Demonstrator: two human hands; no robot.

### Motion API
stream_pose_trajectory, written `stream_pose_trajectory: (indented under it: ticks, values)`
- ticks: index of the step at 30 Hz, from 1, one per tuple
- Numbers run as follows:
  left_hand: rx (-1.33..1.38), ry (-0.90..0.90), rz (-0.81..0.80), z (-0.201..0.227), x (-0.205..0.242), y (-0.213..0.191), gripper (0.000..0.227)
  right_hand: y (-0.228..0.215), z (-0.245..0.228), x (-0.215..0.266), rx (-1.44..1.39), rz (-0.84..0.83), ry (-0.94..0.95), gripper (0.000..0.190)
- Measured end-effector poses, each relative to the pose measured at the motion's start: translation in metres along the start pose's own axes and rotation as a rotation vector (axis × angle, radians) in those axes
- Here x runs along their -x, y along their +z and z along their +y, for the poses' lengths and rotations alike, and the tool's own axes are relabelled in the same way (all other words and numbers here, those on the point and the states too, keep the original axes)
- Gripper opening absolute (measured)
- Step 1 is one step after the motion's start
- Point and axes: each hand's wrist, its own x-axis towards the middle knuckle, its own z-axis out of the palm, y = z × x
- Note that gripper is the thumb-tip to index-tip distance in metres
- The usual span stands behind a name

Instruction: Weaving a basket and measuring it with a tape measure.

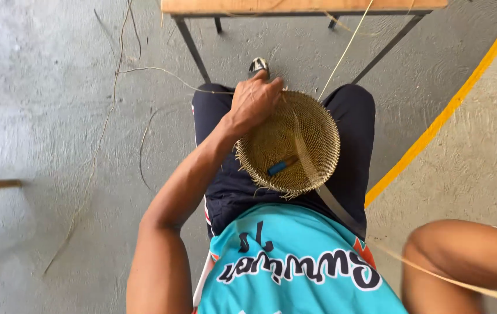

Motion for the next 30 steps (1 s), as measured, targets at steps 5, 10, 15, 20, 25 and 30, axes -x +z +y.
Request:
stream_pose_trajectory:
  ticks: [5, 10, 15, 20, 25, 30]
  values:
    - [0.067, 0.01, 0.075, 0.014, 0.006, -0.016, 0.022, 0.313, 0.049, -0.07, -0.257, 0.064, 0.106, 0.02]
    - [0.056, -0.021, 0.035, 0.03, 0.019, -0.029, 0.026, 0.372, 0.155, -0.086, 0.424, -0.129, 0.087, 0.015]
    - [0.054, 0.007, 0.116, 0.032, 0.024, -0.031, 0.024, 0.371, 0.187, -0.09, 0.743, -0.118, 0.186, 0.015]
    - [0.097, 0.037, 0.133, 0.038, 0.029, -0.037, 0.022, 0.367, 0.186, -0.092, 0.906, -0.208, 0.186, 0.019]
    - [0.095, 0.05, 0.144, 0.037, 0.03, -0.035, 0.023, 0.374, 0.177, -0.093, 1.008, -0.231, 0.251, 0.018]
    - [0.091, 0.062, 0.134, 0.038, 0.029, -0.035, 0.023, 0.37, 0.177, -0.095, 1.006, -0.292, 0.212, 0.017]
